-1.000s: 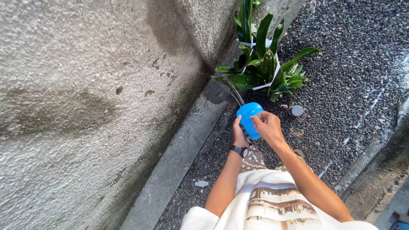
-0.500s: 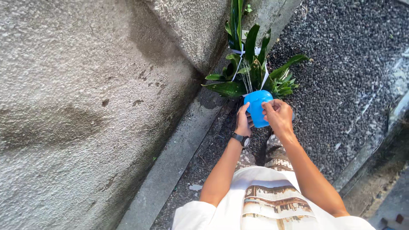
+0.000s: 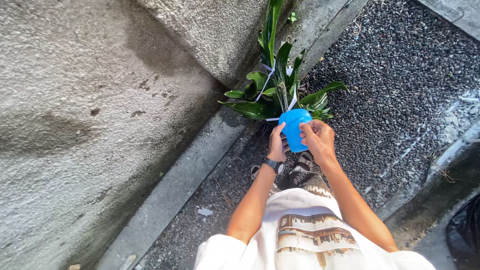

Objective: The person waters a potted plant using a small blue elephant-shaped watering can.

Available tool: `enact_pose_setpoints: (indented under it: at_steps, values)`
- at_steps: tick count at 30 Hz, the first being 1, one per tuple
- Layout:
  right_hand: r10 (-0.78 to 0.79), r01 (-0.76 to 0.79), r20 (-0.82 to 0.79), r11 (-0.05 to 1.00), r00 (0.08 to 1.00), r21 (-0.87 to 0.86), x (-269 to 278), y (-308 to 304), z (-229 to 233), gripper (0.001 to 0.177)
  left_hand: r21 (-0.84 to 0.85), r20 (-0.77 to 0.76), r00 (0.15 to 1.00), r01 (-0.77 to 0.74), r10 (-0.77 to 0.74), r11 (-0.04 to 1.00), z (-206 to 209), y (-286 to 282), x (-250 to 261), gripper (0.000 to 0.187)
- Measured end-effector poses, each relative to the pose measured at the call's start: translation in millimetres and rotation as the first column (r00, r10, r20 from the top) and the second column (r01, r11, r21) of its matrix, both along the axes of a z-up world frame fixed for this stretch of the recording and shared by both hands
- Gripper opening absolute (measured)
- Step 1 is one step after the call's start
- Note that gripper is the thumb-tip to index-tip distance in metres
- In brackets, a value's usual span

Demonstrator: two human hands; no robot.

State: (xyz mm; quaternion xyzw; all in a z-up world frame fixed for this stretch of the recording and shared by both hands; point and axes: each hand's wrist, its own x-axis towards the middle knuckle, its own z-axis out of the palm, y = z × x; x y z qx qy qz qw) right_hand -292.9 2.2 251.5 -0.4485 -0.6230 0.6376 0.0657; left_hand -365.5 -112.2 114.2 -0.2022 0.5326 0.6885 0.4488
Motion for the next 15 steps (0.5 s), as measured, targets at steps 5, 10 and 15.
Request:
enact_pose_setpoints:
  at_steps: [5,10,15]
  values:
    - [0.024,-0.024,0.014,0.999,1.000,-0.026,21.1,15.7,-13.8,0.023,-0.051,0.032,0.999,-0.004,0.005,0.999,-15.4,7.2,27.5,0.052]
    - [0.009,-0.008,0.022,0.998,1.000,-0.057,41.7,23.9,-24.3,0.023,-0.092,0.077,0.997,-0.005,0.012,0.996,-26.2,16.0,49.7,0.052]
    - [-0.026,0.027,0.015,0.996,1.000,-0.083,58.4,22.2,-26.7,0.019,-0.058,0.079,0.996,0.034,-0.030,0.998,-16.5,13.6,63.0,0.055]
